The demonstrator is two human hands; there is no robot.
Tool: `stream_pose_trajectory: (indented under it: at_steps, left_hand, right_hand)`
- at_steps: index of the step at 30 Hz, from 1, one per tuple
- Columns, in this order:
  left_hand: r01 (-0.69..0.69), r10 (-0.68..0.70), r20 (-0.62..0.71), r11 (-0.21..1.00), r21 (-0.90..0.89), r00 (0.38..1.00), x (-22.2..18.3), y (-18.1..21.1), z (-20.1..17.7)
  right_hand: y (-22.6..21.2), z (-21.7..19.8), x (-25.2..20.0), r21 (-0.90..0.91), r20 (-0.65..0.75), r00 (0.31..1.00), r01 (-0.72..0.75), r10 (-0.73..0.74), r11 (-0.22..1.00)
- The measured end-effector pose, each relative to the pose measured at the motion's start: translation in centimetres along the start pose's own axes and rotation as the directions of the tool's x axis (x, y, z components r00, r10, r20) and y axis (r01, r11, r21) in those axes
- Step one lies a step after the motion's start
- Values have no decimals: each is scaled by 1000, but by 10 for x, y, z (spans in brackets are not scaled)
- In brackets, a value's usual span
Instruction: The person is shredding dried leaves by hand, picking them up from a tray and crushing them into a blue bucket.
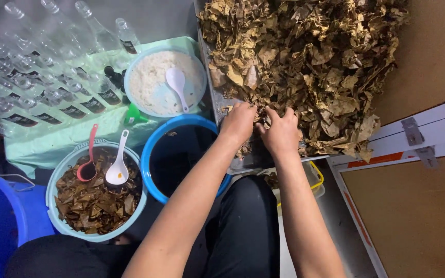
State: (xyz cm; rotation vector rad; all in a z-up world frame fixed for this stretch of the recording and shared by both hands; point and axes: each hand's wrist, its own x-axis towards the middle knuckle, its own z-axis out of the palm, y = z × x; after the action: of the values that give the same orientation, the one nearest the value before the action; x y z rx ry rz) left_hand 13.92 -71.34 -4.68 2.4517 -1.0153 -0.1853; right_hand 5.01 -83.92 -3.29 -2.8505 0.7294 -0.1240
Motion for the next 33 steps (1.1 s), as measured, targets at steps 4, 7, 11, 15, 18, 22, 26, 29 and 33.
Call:
stream_pose_trajectory:
  at_steps: [4,7,11,15,18,22,26,29,33]
  left_hand:
    - [-4,1,-35,995,-101,999,1,-4,9]
    - [-63,61,-30,997,-37,998,-4,12,-17]
    - [0,9,-149,998,61,989,-3,9,-13]
    - [71,-68,-173,997,9,983,0,-2,7]
    - [193,-242,-168,945,-265,956,6,-7,37]
    - [238,-289,-120,917,-320,950,0,3,30]
    - [283,-332,-53,868,-409,942,0,5,27]
    - [168,-215,-135,941,-293,967,-6,15,8]
    - [85,-141,-209,962,-260,968,-16,30,-16]
  right_hand:
    - [3,7,0,116,6,998,56,-57,992]
    - [4,7,0,84,-8,996,89,-89,992]
    - [6,15,-1,50,-40,994,105,-103,993]
    - [-5,14,-5,-19,-3,995,100,-100,995]
    - [-4,39,1,46,-12,994,114,-113,992]
    - [-3,39,-4,39,-157,956,255,-246,966]
    - [-3,27,-2,187,-212,939,312,-272,931]
    - [0,24,1,186,-214,942,299,-259,936]
    - [-2,5,2,168,-209,945,288,-251,943]
